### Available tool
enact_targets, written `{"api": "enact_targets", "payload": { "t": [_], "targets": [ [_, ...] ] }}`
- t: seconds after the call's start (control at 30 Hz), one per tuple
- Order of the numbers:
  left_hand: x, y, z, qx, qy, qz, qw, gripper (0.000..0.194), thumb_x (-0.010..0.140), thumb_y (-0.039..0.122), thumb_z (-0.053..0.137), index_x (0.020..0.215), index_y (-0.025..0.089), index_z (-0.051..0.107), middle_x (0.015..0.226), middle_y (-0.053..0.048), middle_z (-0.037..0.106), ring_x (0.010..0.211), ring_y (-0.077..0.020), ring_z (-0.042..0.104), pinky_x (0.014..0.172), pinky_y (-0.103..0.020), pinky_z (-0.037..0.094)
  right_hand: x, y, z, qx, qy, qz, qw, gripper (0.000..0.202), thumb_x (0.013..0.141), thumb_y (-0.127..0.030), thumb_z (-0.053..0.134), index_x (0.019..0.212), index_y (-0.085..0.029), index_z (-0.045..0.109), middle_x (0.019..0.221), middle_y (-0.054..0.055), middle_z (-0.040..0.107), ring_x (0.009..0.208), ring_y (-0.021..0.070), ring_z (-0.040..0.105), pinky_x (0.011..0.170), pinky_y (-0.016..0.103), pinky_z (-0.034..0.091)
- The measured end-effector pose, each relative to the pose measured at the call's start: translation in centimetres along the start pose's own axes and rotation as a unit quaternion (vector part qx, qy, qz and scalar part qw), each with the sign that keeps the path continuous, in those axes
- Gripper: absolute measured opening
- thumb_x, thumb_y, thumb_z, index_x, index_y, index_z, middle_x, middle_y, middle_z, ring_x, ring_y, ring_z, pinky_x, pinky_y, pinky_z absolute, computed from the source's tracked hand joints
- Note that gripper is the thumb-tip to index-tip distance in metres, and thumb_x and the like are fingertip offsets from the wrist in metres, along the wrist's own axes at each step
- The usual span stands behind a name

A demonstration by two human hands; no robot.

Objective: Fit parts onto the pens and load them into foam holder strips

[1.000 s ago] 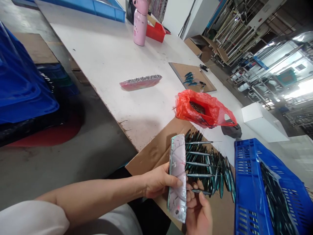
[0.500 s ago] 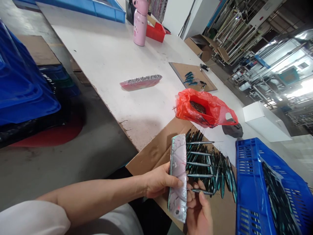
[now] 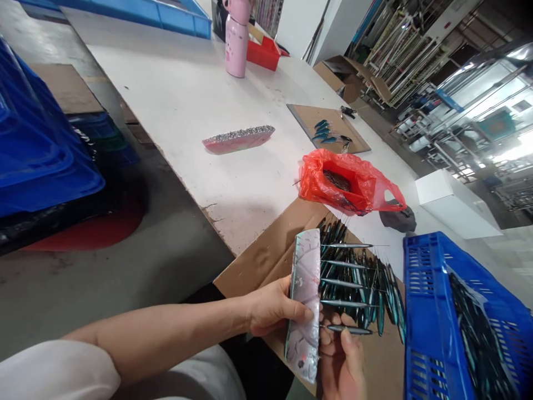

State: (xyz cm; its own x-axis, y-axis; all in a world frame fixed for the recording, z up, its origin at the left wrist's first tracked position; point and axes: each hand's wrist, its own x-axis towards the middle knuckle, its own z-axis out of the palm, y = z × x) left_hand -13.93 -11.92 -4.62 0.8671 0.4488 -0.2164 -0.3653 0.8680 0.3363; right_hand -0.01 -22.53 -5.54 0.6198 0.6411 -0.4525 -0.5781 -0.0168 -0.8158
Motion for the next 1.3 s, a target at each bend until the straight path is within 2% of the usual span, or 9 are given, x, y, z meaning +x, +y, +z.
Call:
{"api": "enact_targets", "payload": {
  "t": [0.23,0.43,0.67,0.87,1.0,1.07,1.17,1.23,1.3],
  "targets": [
    [0.1,0.0,0.2,0.011,-0.003,-0.005,1.000,0.047,0.053,0.015,0.077,0.096,0.012,0.058,0.077,-0.004,0.063,0.072,-0.0154,0.060,0.073,-0.030,0.048,0.2,-0.4,-0.3,-0.021,0.016,-0.019,0.999,0.031,0.053,-0.028,0.078,0.079,-0.021,0.064,0.076,0.002,0.067,0.068,0.0145,0.063,0.062,0.022,0.052],
    [0.2,0.0,0.3,0.015,-0.001,-0.005,1.000,0.046,0.054,0.015,0.077,0.096,0.013,0.059,0.082,-0.006,0.064,0.076,-0.0166,0.061,0.073,-0.030,0.048,0.1,-0.2,0.3,-0.034,-0.001,-0.031,0.999,0.030,0.055,-0.031,0.077,0.080,-0.022,0.063,0.079,0.003,0.068,0.071,0.0161,0.064,0.063,0.023,0.052],
    [0.2,0.0,0.4,0.006,0.000,-0.001,1.000,0.047,0.054,0.014,0.077,0.097,0.013,0.059,0.079,-0.005,0.064,0.073,-0.0160,0.061,0.072,-0.030,0.049,-0.2,0.1,0.6,-0.017,0.024,-0.048,0.998,0.027,0.061,-0.029,0.074,0.084,-0.022,0.062,0.082,0.003,0.067,0.073,0.0153,0.063,0.065,0.025,0.052],
    [-0.1,0.0,0.2,0.000,-0.006,0.003,1.000,0.043,0.059,0.010,0.072,0.100,0.014,0.057,0.085,-0.007,0.064,0.078,-0.0184,0.062,0.077,-0.033,0.047,-0.3,-0.2,0.6,-0.022,-0.025,-0.039,0.999,0.031,0.067,-0.032,0.071,0.096,-0.023,0.062,0.088,0.003,0.066,0.078,0.0172,0.062,0.068,0.029,0.051],
    [-0.3,0.4,-0.2,-0.011,-0.002,-0.006,1.000,0.038,0.065,0.012,0.068,0.102,0.014,0.055,0.093,-0.009,0.063,0.085,-0.0212,0.061,0.083,-0.037,0.043,-0.4,-1.3,-0.8,-0.079,-0.099,-0.028,0.992,0.044,0.069,-0.039,0.068,0.109,-0.022,0.057,0.100,0.008,0.063,0.084,0.0195,0.061,0.072,0.032,0.049],
    [-0.3,0.5,-0.5,-0.015,-0.004,-0.017,1.000,0.035,0.070,0.013,0.065,0.103,0.015,0.055,0.095,-0.009,0.062,0.086,-0.0210,0.061,0.085,-0.039,0.042,0.0,-2.3,-2.3,-0.147,-0.076,-0.042,0.985,0.047,0.067,-0.043,0.069,0.107,-0.020,0.058,0.098,0.008,0.063,0.079,0.0191,0.061,0.070,0.032,0.049],
    [-0.2,0.7,-0.8,-0.019,-0.008,-0.028,0.999,0.030,0.074,0.015,0.061,0.104,0.016,0.054,0.095,-0.008,0.061,0.086,-0.0196,0.060,0.086,-0.040,0.041,1.4,-4.3,-4.9,-0.298,0.035,-0.118,0.946,0.053,0.064,-0.049,0.069,0.106,-0.018,0.058,0.097,0.008,0.064,0.083,0.0219,0.061,0.074,0.034,0.048],
    [-0.2,0.7,-0.8,-0.021,-0.010,-0.028,0.999,0.029,0.074,0.016,0.060,0.103,0.016,0.055,0.094,-0.007,0.061,0.086,-0.0191,0.060,0.085,-0.038,0.042,2.9,-5.6,-5.8,-0.441,0.094,-0.168,0.877,0.052,0.066,-0.051,0.065,0.105,-0.019,0.058,0.097,0.008,0.064,0.089,0.0238,0.060,0.078,0.034,0.046],
    [-0.3,0.6,-0.8,-0.022,-0.013,-0.024,0.999,0.028,0.074,0.016,0.061,0.101,0.016,0.055,0.092,-0.006,0.061,0.086,-0.0196,0.060,0.083,-0.038,0.042,4.5,-6.5,-5.9,-0.571,0.113,-0.206,0.786,0.047,0.071,-0.050,0.057,0.107,-0.020,0.057,0.095,0.007,0.065,0.086,0.0230,0.060,0.076,0.033,0.045]
  ]
}}
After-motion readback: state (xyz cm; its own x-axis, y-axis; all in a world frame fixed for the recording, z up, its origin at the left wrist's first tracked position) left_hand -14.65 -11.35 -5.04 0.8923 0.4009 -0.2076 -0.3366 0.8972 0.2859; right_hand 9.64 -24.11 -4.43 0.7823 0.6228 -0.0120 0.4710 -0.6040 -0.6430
